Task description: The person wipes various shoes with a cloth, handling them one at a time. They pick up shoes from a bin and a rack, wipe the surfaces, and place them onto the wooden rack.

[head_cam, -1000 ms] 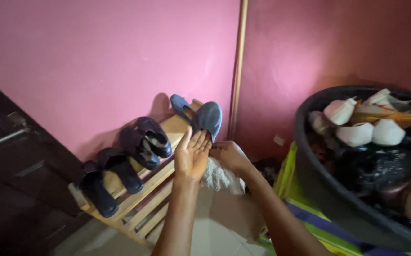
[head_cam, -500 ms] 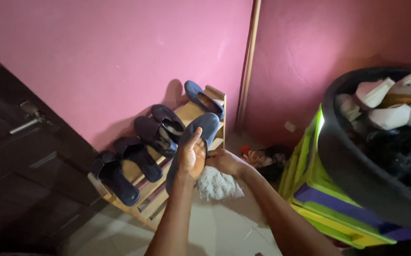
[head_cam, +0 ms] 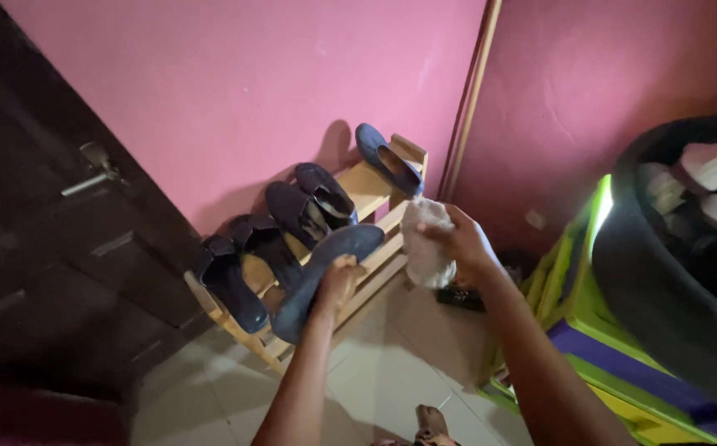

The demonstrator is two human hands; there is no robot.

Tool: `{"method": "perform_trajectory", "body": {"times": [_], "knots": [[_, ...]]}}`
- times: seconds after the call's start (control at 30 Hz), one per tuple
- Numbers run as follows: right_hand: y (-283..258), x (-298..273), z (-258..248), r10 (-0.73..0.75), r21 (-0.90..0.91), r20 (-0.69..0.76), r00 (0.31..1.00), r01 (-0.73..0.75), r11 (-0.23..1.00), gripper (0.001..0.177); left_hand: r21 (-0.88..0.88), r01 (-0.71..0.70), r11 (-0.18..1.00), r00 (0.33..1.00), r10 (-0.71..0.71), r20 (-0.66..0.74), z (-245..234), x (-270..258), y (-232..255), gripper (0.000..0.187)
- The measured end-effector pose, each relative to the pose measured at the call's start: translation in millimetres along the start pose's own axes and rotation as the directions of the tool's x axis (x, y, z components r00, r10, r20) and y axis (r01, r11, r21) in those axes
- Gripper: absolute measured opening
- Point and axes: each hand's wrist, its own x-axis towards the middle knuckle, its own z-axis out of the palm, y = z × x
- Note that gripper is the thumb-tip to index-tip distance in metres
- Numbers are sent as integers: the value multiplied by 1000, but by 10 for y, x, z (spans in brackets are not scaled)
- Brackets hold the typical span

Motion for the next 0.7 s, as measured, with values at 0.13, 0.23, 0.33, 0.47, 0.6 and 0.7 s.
{"method": "perform_trajectory", "body": {"times": [0.13,0.23,0.33,0.47,0.6,0.7], "knots": [[253,-34,399,-514,-573,16,858,429,698,34,-70,-249,966,965,253,64,299,-215,406,36],[583,-227,930,-561,-264,130,818,573,776,19,-508,-125,852,961,232,152,294,375,-844,58],[128,-679,1162,-719,-164,300,627,776,609,32,-693,136,708,956,91,280,485,689,-1352,48],[200,-425,908,-681,-598,354,641,715,363,44,-374,206,904,966,-127,225,472,347,-681,51],[122,-120,448,-736,-621,194,649,662,420,47,478,-281,833,941,337,-35,507,-337,835,68],[200,-10,327,-685,-668,115,719,567,482,43,487,-277,828,944,329,-21,561,-346,884,68]]}}
